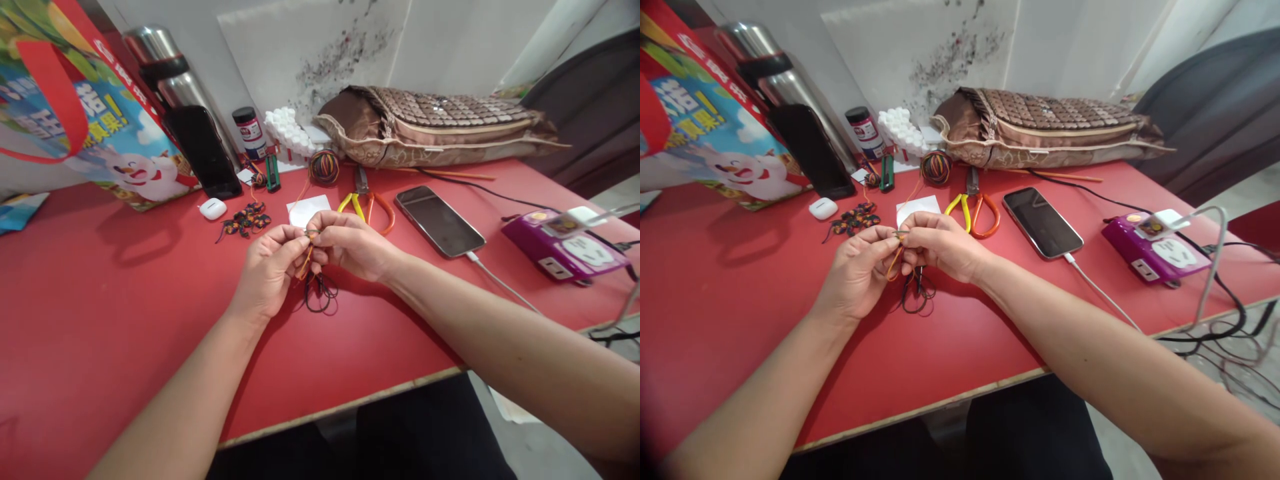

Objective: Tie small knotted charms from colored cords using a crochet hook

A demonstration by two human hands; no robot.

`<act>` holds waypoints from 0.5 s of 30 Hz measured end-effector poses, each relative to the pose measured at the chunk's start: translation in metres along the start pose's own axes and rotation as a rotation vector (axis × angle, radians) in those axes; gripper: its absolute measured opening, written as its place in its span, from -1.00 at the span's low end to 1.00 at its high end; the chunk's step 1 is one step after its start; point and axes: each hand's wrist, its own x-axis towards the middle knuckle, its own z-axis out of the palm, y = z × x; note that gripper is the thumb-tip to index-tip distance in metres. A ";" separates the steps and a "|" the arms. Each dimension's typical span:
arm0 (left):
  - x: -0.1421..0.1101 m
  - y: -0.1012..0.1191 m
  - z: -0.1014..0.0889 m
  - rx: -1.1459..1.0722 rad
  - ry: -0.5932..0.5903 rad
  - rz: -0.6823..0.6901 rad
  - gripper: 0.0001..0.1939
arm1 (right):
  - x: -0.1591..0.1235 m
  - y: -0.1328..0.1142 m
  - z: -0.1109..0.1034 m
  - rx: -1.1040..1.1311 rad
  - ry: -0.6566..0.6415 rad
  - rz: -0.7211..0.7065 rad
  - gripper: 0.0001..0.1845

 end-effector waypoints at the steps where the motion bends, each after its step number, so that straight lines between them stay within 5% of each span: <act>1: 0.000 0.000 0.001 -0.006 -0.006 0.000 -0.79 | 0.000 0.000 0.000 -0.001 -0.008 -0.010 -0.84; 15: 0.005 -0.002 -0.004 -0.105 0.008 0.022 -0.80 | 0.000 0.001 0.005 0.037 0.093 0.022 -0.81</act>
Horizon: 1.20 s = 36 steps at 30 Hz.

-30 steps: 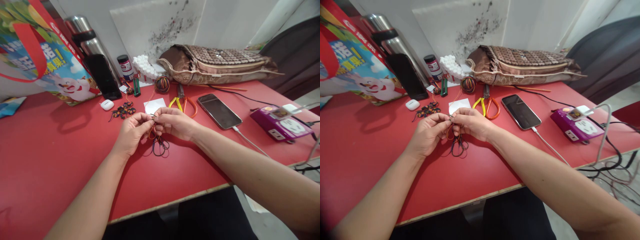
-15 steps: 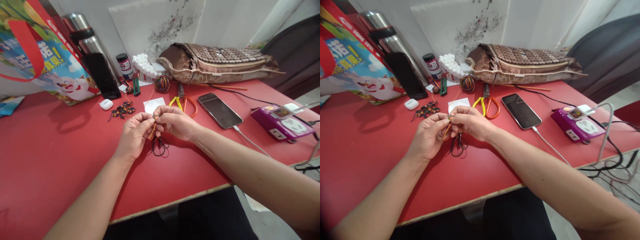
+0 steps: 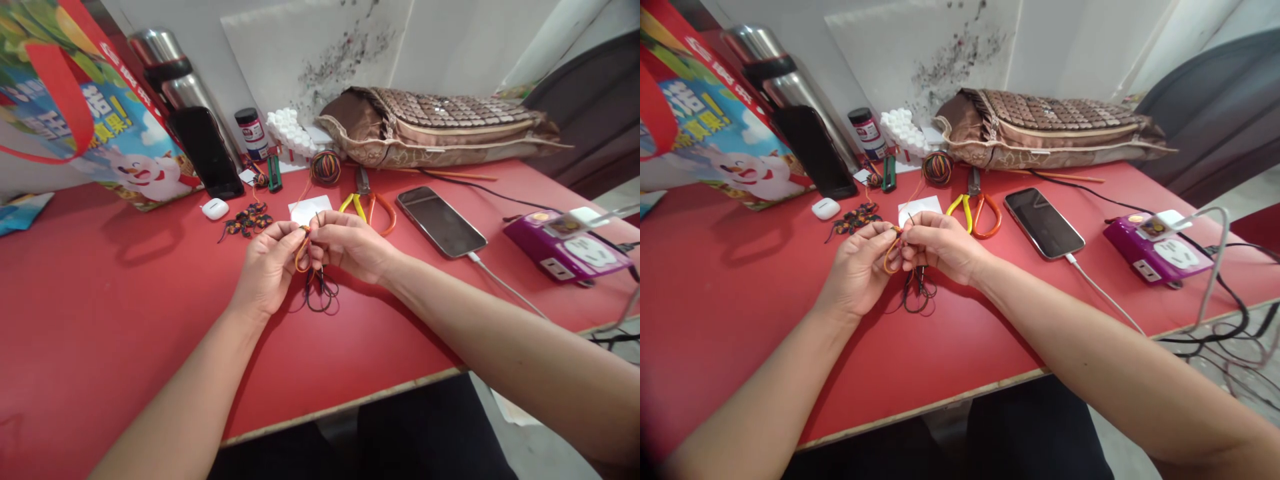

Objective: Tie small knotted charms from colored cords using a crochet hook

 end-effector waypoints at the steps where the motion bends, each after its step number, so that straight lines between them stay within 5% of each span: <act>1: 0.000 0.000 0.000 0.003 0.002 0.001 -0.79 | 0.000 0.000 0.000 -0.007 0.005 0.003 -0.81; 21: -0.004 0.004 0.002 0.047 -0.046 -0.033 -0.62 | 0.001 0.005 -0.002 -0.070 -0.075 -0.041 -0.80; 36: 0.000 -0.004 -0.001 -0.088 -0.044 -0.082 -0.69 | 0.002 0.005 -0.002 -0.091 -0.085 -0.082 -0.85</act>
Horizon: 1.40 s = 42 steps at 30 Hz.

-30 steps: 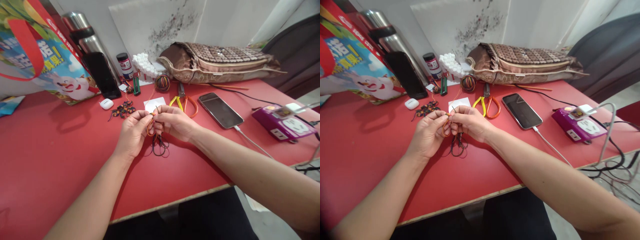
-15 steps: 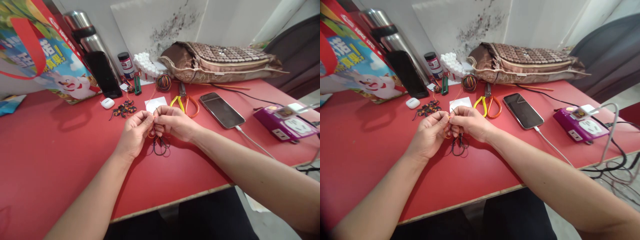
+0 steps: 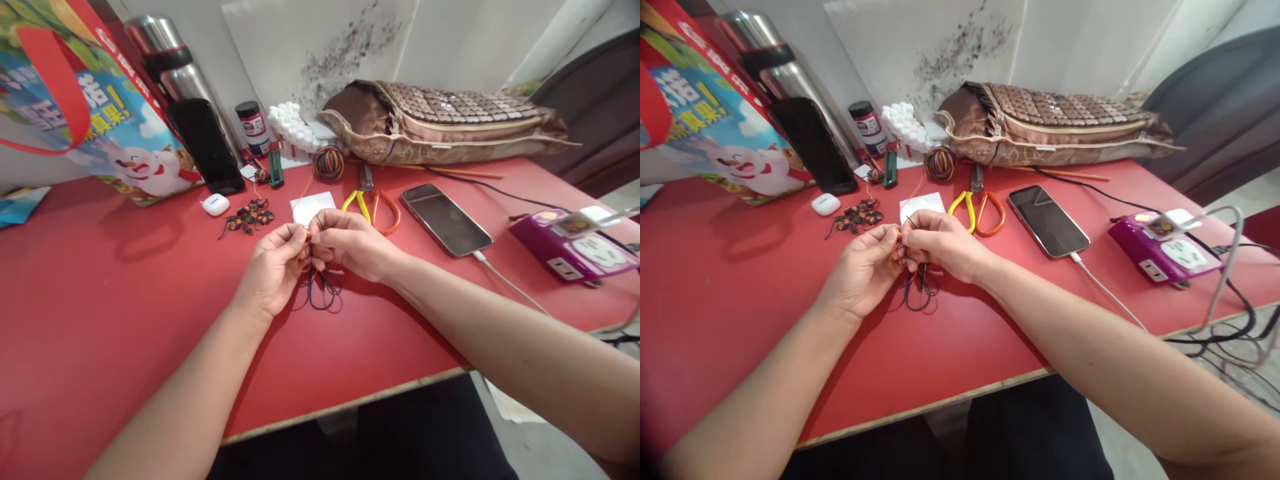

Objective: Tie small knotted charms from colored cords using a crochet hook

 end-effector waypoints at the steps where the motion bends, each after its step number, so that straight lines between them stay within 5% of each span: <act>1: 0.000 0.000 0.000 -0.007 -0.001 -0.003 -0.69 | 0.000 0.000 0.000 0.019 0.008 0.009 -0.85; 14: -0.002 -0.001 0.002 0.069 0.013 0.014 -0.70 | 0.001 0.000 -0.001 -0.091 -0.009 0.009 -0.81; 28: -0.002 0.003 0.004 0.080 -0.003 0.025 -0.69 | 0.000 -0.002 0.003 0.083 0.098 0.013 -0.85; 42: -0.004 0.007 0.013 0.151 0.075 0.041 -0.85 | 0.000 -0.003 0.003 0.078 0.048 0.058 -0.81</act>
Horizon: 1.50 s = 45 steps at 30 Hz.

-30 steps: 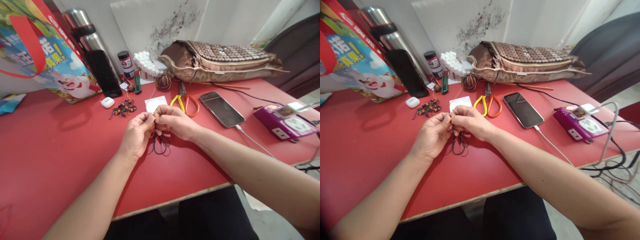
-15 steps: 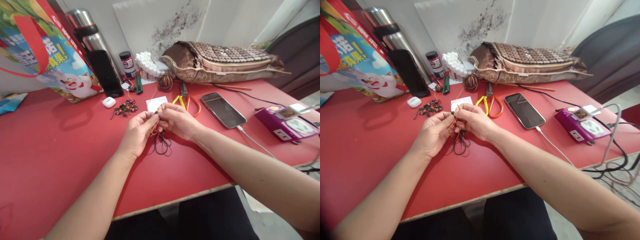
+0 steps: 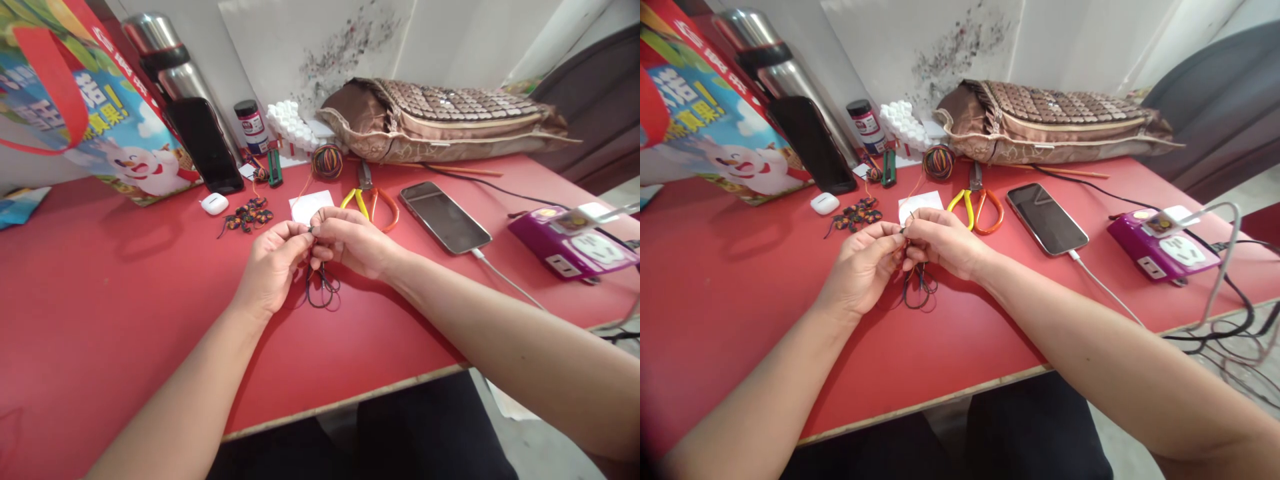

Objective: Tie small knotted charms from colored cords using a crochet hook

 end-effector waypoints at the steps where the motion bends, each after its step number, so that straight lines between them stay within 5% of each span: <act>1: 0.000 0.000 0.000 -0.014 0.007 0.004 -0.85 | 0.000 0.000 0.000 0.007 -0.005 0.000 -0.81; 7: -0.002 0.000 -0.002 -0.057 0.000 0.021 -0.85 | -0.001 -0.002 0.001 0.024 -0.053 -0.016 -0.85; 20: 0.002 -0.006 -0.013 0.103 -0.068 -0.024 -0.59 | -0.002 -0.014 0.007 0.017 0.175 0.047 -0.87; 26: 0.003 -0.007 -0.012 0.189 -0.078 0.069 -0.67 | -0.001 -0.015 0.001 -0.029 0.177 0.063 -0.81; 45: 0.004 -0.006 -0.015 0.156 -0.080 -0.074 -0.77 | -0.003 -0.019 -0.005 0.007 0.109 0.062 -0.74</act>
